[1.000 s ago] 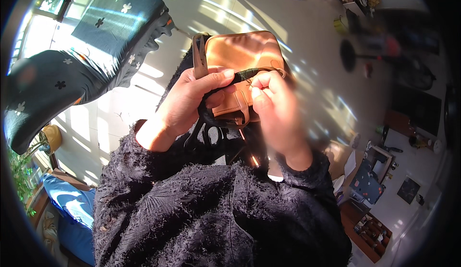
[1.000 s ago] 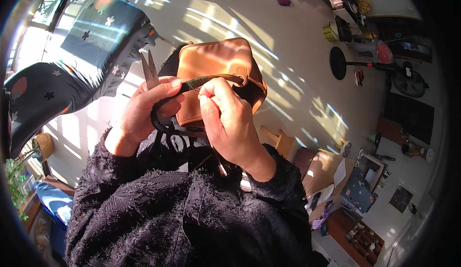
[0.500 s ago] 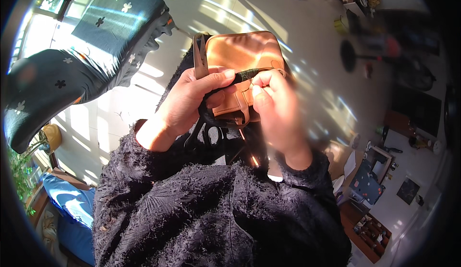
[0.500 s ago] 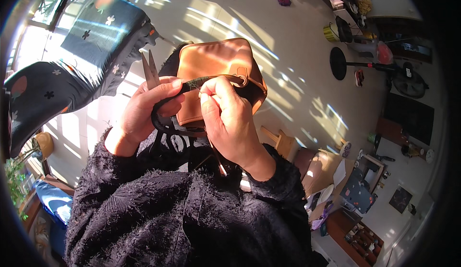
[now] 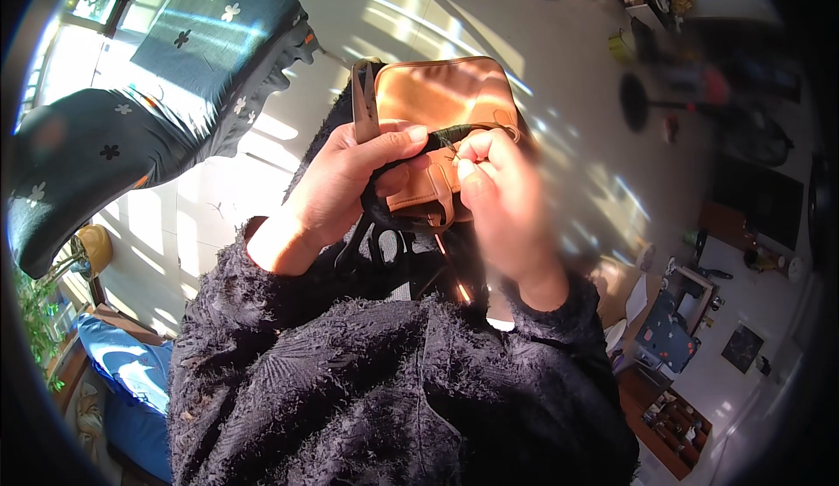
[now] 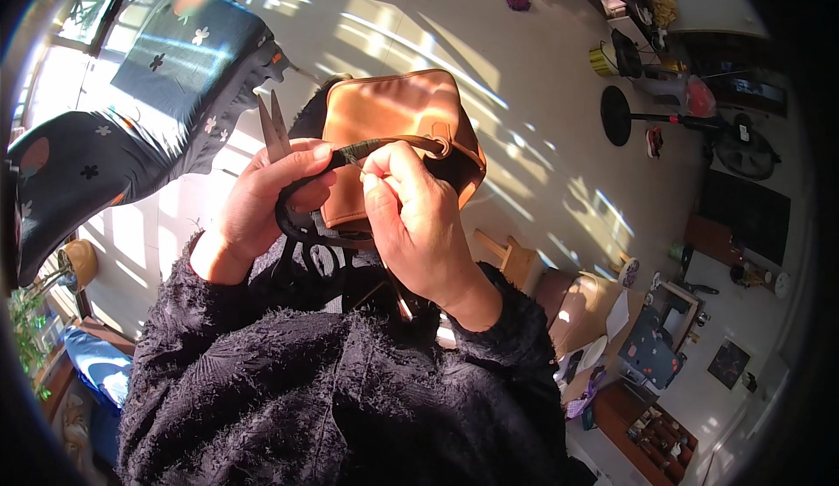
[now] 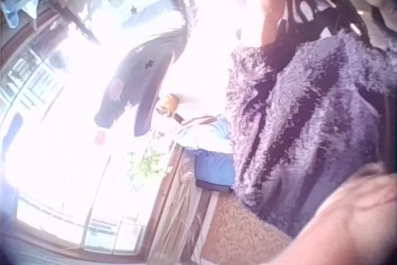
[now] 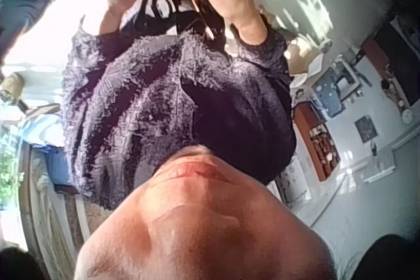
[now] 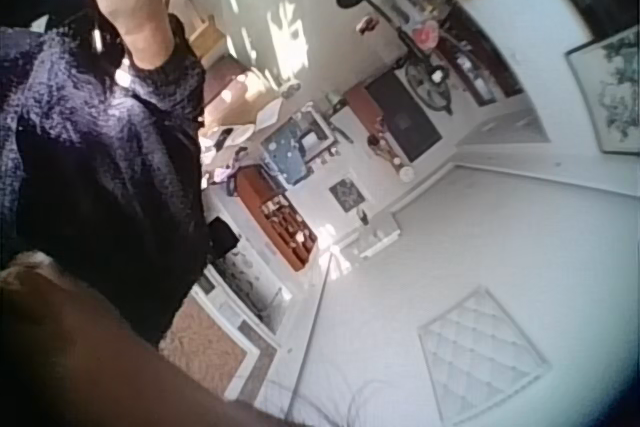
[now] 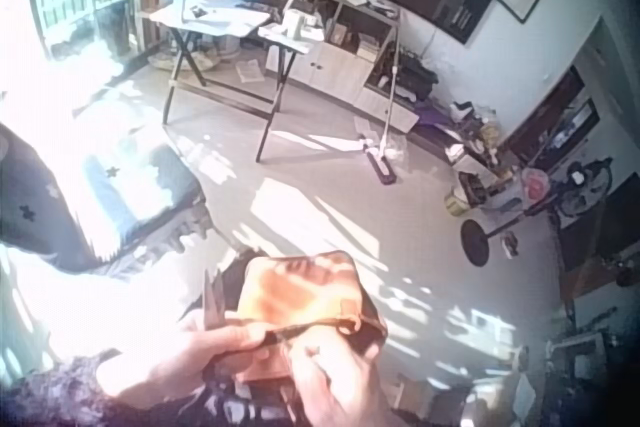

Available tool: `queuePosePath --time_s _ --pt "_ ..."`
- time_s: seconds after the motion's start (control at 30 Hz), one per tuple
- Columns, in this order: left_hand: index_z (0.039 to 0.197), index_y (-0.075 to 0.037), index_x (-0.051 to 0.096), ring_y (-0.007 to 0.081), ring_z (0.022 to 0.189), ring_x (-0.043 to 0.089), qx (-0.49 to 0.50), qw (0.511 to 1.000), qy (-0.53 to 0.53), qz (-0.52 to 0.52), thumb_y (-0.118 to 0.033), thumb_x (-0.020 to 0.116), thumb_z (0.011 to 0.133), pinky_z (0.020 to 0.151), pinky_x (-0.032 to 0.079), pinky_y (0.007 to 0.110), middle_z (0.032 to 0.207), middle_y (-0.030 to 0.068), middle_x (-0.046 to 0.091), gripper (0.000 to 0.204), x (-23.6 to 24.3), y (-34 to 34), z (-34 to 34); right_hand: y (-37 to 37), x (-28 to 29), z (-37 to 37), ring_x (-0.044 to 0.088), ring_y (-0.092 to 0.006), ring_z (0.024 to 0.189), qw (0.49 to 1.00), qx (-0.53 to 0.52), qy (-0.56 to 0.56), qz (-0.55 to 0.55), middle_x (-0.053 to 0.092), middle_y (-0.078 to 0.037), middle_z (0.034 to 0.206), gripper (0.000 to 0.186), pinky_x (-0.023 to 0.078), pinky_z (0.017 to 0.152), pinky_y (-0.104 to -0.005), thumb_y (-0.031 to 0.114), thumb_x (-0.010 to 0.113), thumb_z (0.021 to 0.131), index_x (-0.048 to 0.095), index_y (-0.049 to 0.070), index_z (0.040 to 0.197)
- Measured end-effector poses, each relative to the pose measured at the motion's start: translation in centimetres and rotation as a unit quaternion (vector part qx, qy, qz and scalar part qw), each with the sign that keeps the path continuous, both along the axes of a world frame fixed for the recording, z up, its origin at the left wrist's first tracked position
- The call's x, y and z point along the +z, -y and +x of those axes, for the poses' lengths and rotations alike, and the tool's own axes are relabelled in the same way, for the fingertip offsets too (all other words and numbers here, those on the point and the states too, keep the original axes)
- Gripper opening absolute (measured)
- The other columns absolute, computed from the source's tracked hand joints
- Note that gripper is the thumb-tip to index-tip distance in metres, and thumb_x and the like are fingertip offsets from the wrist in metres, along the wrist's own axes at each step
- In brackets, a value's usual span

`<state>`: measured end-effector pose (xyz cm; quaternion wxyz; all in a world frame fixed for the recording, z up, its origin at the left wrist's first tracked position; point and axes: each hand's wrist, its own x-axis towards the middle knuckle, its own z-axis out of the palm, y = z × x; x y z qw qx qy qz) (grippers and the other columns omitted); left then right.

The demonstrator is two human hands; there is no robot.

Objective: The person uses a pair of scissors to cut a black strap attached to a brown leather handbag. They repeatedly trim the strap, inspect the cut ends, and adjust the strap's position on the bag throughout the clip.

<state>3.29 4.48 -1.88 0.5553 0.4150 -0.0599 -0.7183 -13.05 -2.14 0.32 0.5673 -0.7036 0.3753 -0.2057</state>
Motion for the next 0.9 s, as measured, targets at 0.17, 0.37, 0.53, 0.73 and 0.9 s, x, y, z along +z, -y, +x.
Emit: queuePosePath --time_s 0.17,0.37,0.53,0.73,0.9 --pt "0.091 -0.003 0.057 0.0035 0.054 0.039 -0.006 1.000 -0.001 -0.008 -0.017 0.057 0.088 0.047 0.027 0.018 0.071 -0.0004 0.054 0.014 -0.2 0.0 0.1 0.1 0.0 0.1 0.043 -0.0092 0.055 1.000 0.002 -0.003 0.005 0.046 -0.005 0.062 0.005 0.037 0.050 -0.0263 0.003 0.047 0.090 0.047 -0.001 0.086" --pt "0.091 -0.003 0.057 0.0033 0.055 0.039 -0.008 1.000 -0.002 -0.011 -0.018 0.058 0.087 0.047 0.027 0.018 0.071 -0.0004 0.054 0.015 -0.3 -0.1 0.1 -0.1 -0.4 0.0 0.043 -0.0096 0.055 1.000 -0.003 0.008 0.021 0.046 -0.006 0.063 0.005 0.037 0.051 -0.0264 0.003 0.047 0.090 0.047 -0.001 0.087" --pt "0.091 -0.003 0.057 0.0033 0.055 0.039 0.004 1.000 0.004 0.006 -0.018 0.057 0.087 0.047 0.027 0.018 0.071 -0.0006 0.054 0.016 0.3 0.0 -0.1 -0.1 -0.3 0.1 0.042 -0.0077 0.057 0.999 -0.004 0.010 0.046 0.046 -0.003 0.064 0.005 0.037 0.052 -0.0245 0.004 0.047 0.091 0.047 0.000 0.088" --pt "0.091 -0.002 0.057 0.0035 0.054 0.038 -0.005 1.000 -0.004 -0.010 -0.017 0.057 0.088 0.047 0.027 0.018 0.070 -0.0009 0.053 0.015 0.0 0.0 0.0 0.0 0.4 0.3 0.040 -0.0043 0.058 0.993 -0.007 0.024 0.112 0.045 0.001 0.064 0.006 0.035 0.052 -0.0209 0.005 0.046 0.091 0.047 0.001 0.088" --pt "0.089 -0.002 0.057 0.0035 0.052 0.036 0.001 1.000 0.001 -0.009 -0.018 0.056 0.088 0.046 0.025 0.019 0.066 -0.0020 0.049 0.016 0.1 0.0 -0.1 0.4 0.8 -0.1 0.040 -0.0032 0.057 0.989 -0.003 0.020 0.145 0.044 0.002 0.063 0.005 0.035 0.051 -0.0200 0.005 0.045 0.091 0.047 0.002 0.088"
